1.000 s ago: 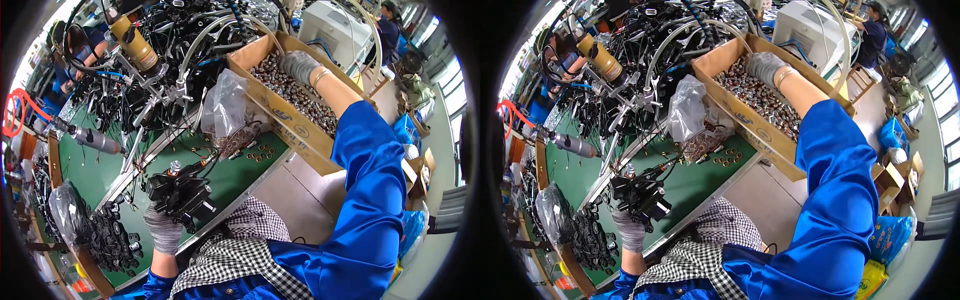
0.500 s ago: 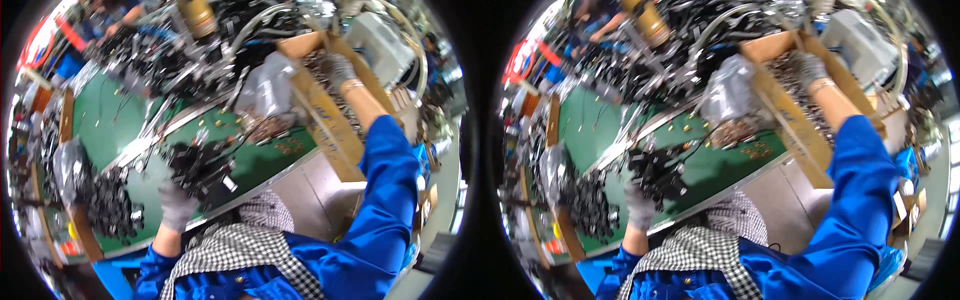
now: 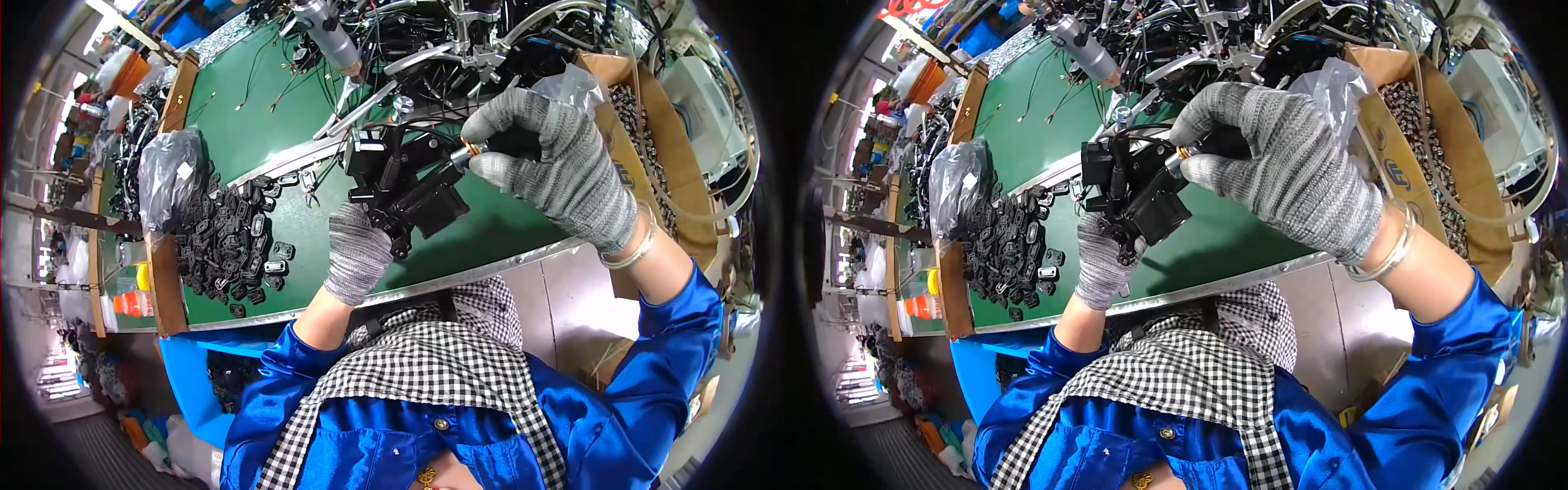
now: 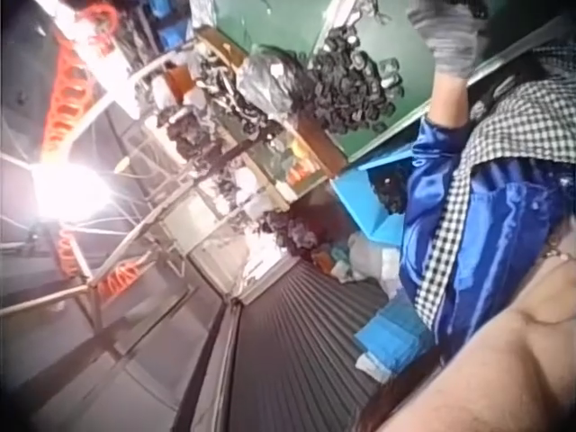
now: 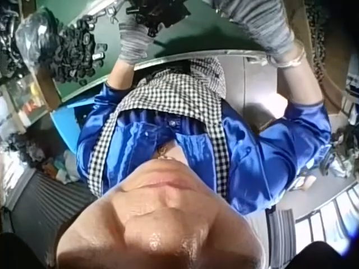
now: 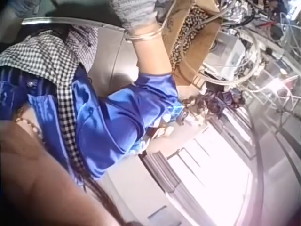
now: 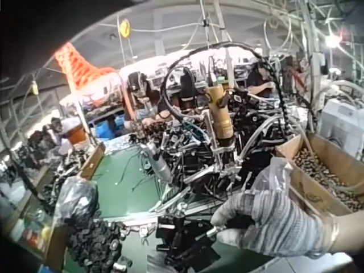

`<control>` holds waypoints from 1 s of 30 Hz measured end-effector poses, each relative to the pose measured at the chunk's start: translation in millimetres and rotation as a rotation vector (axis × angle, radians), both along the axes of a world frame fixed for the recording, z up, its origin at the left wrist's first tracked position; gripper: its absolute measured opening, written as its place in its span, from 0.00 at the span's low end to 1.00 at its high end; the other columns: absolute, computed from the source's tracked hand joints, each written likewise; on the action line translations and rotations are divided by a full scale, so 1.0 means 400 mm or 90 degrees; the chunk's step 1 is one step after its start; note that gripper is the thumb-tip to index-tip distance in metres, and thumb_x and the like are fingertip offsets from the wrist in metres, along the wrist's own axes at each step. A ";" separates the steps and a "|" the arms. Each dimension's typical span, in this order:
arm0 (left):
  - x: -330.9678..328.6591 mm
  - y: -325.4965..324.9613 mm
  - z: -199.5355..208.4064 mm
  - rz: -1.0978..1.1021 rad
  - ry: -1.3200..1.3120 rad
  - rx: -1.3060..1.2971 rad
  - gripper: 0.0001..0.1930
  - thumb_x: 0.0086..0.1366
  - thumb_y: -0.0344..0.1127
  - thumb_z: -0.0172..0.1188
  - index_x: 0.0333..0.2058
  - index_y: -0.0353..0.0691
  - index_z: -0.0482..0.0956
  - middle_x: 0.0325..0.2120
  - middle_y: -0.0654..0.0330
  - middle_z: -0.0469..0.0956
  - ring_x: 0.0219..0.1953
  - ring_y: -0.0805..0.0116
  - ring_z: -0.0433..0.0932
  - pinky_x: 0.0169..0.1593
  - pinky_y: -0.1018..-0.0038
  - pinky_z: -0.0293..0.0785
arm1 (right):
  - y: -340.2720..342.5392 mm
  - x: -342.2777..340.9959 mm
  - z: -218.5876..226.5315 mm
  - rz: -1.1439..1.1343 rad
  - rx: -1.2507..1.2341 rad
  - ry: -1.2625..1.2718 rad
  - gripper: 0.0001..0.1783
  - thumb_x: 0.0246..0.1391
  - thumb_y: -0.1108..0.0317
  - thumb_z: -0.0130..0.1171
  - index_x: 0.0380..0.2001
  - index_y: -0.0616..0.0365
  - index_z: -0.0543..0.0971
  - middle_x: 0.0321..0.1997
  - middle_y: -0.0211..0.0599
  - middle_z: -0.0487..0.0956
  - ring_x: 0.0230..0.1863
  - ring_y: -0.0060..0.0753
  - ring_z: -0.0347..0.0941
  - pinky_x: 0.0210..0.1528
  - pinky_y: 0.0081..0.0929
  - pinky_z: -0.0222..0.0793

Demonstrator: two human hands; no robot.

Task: The person is seen assembling small metal components at a factory workbench using screws and an air screwdriver.

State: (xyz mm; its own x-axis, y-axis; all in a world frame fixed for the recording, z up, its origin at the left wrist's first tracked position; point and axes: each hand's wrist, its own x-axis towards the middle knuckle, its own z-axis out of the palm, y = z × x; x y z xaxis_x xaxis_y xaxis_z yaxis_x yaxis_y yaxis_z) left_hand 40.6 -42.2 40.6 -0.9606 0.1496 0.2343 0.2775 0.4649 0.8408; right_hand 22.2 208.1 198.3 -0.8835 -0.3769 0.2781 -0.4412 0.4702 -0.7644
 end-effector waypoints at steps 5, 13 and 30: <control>0.012 -0.039 -0.038 0.001 -0.040 0.038 0.11 0.52 0.31 0.66 0.36 0.37 0.81 0.26 0.53 0.81 0.27 0.60 0.80 0.31 0.68 0.75 | -0.022 -0.015 -0.015 0.084 -0.027 0.083 0.10 0.48 0.76 0.64 0.37 0.61 0.80 0.34 0.35 0.81 0.37 0.28 0.79 0.42 0.26 0.74; 0.013 -0.048 -0.046 -0.010 -0.062 0.059 0.11 0.50 0.30 0.67 0.34 0.36 0.80 0.28 0.54 0.82 0.30 0.59 0.81 0.33 0.68 0.75 | -0.027 -0.023 -0.035 0.096 -0.062 0.052 0.12 0.48 0.72 0.67 0.38 0.59 0.81 0.35 0.37 0.82 0.41 0.31 0.79 0.45 0.26 0.74; 0.020 -0.028 0.029 0.073 0.026 -0.085 0.09 0.50 0.31 0.65 0.31 0.38 0.83 0.22 0.53 0.81 0.24 0.56 0.79 0.28 0.65 0.72 | -0.050 -0.030 0.002 0.027 0.264 -0.186 0.11 0.58 0.63 0.58 0.37 0.60 0.78 0.31 0.47 0.76 0.34 0.40 0.76 0.36 0.32 0.70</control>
